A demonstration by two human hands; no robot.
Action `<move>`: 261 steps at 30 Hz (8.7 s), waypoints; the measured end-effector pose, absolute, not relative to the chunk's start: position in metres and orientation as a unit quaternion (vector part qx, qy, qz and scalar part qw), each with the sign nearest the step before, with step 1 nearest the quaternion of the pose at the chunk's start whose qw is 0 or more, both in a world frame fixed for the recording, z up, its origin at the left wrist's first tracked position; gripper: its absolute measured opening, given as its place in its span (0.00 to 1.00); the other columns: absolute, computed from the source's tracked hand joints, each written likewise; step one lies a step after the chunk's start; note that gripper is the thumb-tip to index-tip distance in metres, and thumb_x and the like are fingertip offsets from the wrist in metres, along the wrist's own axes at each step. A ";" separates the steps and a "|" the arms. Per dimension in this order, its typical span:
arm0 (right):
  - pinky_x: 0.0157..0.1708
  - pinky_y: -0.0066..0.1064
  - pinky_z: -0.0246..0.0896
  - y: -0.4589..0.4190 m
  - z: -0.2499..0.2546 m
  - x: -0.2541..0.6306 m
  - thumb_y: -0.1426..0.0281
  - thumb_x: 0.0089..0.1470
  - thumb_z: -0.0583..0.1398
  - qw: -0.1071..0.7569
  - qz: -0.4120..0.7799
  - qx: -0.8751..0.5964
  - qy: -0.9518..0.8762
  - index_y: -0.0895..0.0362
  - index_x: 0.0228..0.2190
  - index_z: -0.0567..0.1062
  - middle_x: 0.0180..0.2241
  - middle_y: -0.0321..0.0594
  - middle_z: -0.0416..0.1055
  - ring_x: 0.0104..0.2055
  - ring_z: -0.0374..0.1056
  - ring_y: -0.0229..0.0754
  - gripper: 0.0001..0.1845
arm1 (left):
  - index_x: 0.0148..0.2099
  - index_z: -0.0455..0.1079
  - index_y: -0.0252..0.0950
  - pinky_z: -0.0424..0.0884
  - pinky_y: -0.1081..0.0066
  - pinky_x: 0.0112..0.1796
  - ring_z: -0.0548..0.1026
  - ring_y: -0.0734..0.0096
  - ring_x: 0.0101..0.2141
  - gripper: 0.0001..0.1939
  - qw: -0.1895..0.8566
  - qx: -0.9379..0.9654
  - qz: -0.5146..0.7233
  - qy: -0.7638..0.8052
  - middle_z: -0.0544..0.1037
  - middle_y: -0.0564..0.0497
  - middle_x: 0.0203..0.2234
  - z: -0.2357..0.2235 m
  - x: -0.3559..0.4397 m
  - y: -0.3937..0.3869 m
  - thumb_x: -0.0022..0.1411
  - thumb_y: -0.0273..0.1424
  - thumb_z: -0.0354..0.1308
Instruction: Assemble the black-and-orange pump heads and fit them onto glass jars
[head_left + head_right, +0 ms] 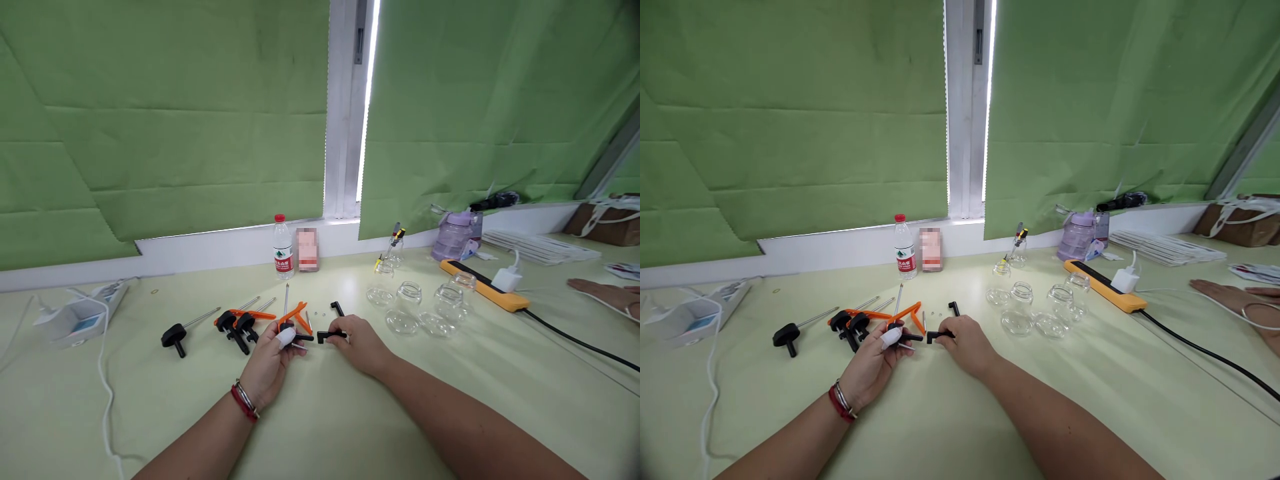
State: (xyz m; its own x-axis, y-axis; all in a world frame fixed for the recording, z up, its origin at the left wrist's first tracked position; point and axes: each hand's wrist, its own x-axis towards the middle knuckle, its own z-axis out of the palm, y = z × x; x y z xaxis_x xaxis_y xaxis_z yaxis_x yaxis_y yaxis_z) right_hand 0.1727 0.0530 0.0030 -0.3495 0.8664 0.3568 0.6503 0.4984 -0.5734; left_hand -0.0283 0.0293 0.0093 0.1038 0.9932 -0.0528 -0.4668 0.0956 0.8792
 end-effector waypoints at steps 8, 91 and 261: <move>0.41 0.34 0.61 0.048 0.008 0.171 0.77 0.50 0.58 0.332 0.172 -0.399 -0.837 0.55 0.33 0.73 0.34 0.38 0.73 0.38 0.67 0.41 0.08 | 0.36 0.67 0.35 0.72 0.68 0.32 0.71 0.72 0.30 0.06 0.665 0.369 0.546 0.353 0.72 0.51 0.31 0.011 -0.028 0.026 0.53 0.27 0.60; 0.15 0.23 0.48 0.035 0.001 0.170 0.60 0.54 0.59 0.239 0.817 -0.203 -0.484 0.63 0.40 0.73 0.21 0.31 0.61 0.13 0.47 0.25 0.19 | 0.60 0.58 0.45 0.64 0.63 0.47 0.69 0.62 0.46 0.24 0.206 0.811 0.382 0.393 0.69 0.45 0.47 0.025 -0.034 0.011 0.62 0.26 0.47; 0.28 0.25 0.55 0.077 -0.004 0.158 0.73 0.49 0.57 0.220 0.247 -0.561 -0.759 0.58 0.30 0.76 0.28 0.40 0.73 0.29 0.65 0.37 0.07 | 0.53 0.59 0.40 0.65 0.70 0.27 0.76 0.62 0.28 0.25 0.763 0.426 0.262 0.409 0.73 0.51 0.24 0.044 -0.037 0.010 0.55 0.45 0.50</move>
State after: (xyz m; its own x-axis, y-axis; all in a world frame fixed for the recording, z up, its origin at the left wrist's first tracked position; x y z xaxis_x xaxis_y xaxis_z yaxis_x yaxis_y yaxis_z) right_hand 0.1584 0.0767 -0.0043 -0.2744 0.9600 0.0565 0.7432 0.2490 -0.6210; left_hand -0.0370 0.0098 0.0442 0.5287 0.7482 -0.4009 -0.0518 0.4998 0.8646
